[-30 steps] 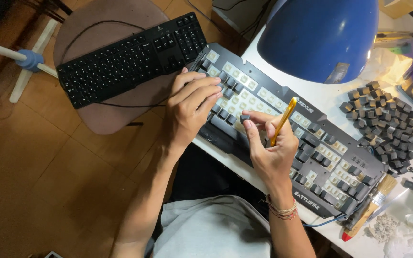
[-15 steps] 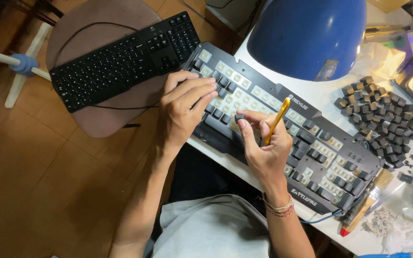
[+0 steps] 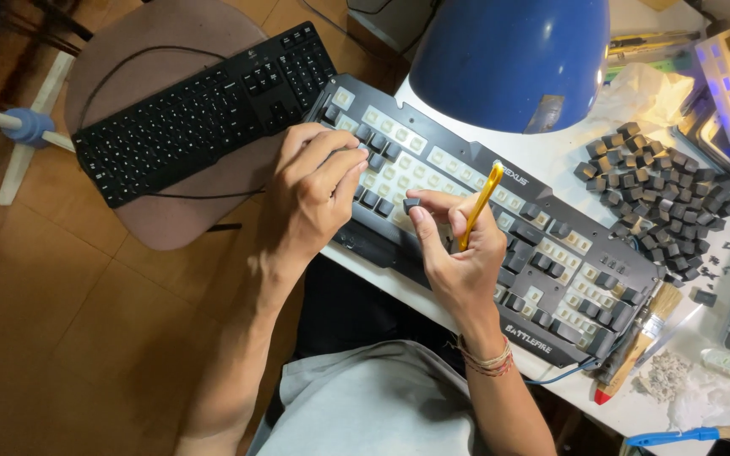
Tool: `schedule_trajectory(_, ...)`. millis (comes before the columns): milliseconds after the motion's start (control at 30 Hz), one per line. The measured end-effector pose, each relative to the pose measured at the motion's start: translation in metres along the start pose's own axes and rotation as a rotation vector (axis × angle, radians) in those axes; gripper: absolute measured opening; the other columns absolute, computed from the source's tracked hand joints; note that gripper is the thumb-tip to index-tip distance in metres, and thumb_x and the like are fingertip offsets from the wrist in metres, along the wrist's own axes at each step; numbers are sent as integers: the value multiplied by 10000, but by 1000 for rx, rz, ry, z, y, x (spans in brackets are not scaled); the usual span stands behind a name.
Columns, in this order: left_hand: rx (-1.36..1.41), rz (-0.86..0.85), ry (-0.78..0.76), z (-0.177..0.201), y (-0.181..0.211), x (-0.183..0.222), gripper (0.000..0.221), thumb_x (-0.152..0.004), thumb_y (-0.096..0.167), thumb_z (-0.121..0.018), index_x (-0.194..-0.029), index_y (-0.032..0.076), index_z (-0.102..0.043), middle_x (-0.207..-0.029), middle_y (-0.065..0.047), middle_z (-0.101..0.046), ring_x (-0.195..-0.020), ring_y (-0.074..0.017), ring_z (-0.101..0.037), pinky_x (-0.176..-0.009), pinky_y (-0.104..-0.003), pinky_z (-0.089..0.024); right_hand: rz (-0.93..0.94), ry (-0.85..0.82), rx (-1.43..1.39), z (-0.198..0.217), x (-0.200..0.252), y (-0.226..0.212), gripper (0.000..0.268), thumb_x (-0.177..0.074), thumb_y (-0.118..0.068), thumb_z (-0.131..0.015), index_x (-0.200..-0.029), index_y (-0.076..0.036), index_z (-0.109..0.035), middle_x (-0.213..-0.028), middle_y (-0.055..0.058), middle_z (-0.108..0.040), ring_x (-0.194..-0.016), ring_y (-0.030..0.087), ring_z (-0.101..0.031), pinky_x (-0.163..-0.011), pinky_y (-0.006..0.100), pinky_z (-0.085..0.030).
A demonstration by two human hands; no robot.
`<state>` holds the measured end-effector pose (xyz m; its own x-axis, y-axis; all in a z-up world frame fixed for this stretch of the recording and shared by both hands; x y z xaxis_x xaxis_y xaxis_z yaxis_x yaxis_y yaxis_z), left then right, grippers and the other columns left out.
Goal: The person is assembling a mechanical keyboard by manually installing individual keycaps onto the switches.
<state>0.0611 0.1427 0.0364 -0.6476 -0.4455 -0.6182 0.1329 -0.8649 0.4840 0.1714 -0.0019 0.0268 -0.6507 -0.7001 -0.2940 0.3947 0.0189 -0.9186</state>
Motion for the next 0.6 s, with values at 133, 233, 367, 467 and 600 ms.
schedule_trajectory(133, 9, 48, -8, -7, -4, 11, 41, -951, 42, -756, -926, 24, -783, -1016, -90, -723, -1053, -288, -639, -981, -381, -522, -116, 17, -106, 9, 4, 7, 367, -994, -3, -681, -834, -129, -376, -1070, 175, -772, -796, 151, -731, -709, 244, -583)
schedule_trajectory(233, 57, 103, -11, -4, 3, 15, 72, -973, 48, -739, -1017, 6, -778, -1073, -110, -721, -1119, -321, -643, -1076, -435, -475, -193, 47, -224, 20, 6, 10, 381, -972, -2, -701, -854, -125, -359, -1086, 201, -772, -812, 150, -733, -764, 226, -592)
schedule_trajectory(367, 37, 73, 36, -6, 32, 24, 201, -965, 161, -774, -1150, 83, -768, -1195, -67, -709, -1212, -310, -629, -1205, -505, -290, -227, 9, -292, 29, 11, 12, 363, -988, 16, -656, -869, -108, -337, -1086, 239, -751, -820, 208, -765, -728, 261, -632)
schedule_trajectory(467, 221, 48, 11, -14, 60, 27, 286, -885, 215, -858, -1139, 119, -770, -1125, -27, -720, -1132, -270, -676, -1177, -496, -369, -252, 1, -325, 36, 14, 13, 371, -968, 21, -681, -882, -112, -345, -1083, 252, -745, -819, 237, -782, -735, 298, -649)
schedule_trajectory(600, 425, 95, -33, -28, 72, 28, 272, -858, 116, -864, -1115, 120, -775, -1027, -4, -731, -1001, -245, -732, -1084, -472, -518, -313, -24, -319, 47, 20, 18, 376, -968, 16, -688, -891, -101, -339, -1064, 251, -754, -792, 223, -780, -752, 325, -657)
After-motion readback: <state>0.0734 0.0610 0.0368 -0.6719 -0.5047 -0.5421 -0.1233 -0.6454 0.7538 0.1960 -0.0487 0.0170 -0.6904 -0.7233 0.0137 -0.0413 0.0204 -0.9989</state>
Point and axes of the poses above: each hand's wrist, its own x-axis away from the middle knuckle, its own z-axis out of the back of the hand, y = z × x, the point moved 9 cm from there along -x, towards the middle knuckle
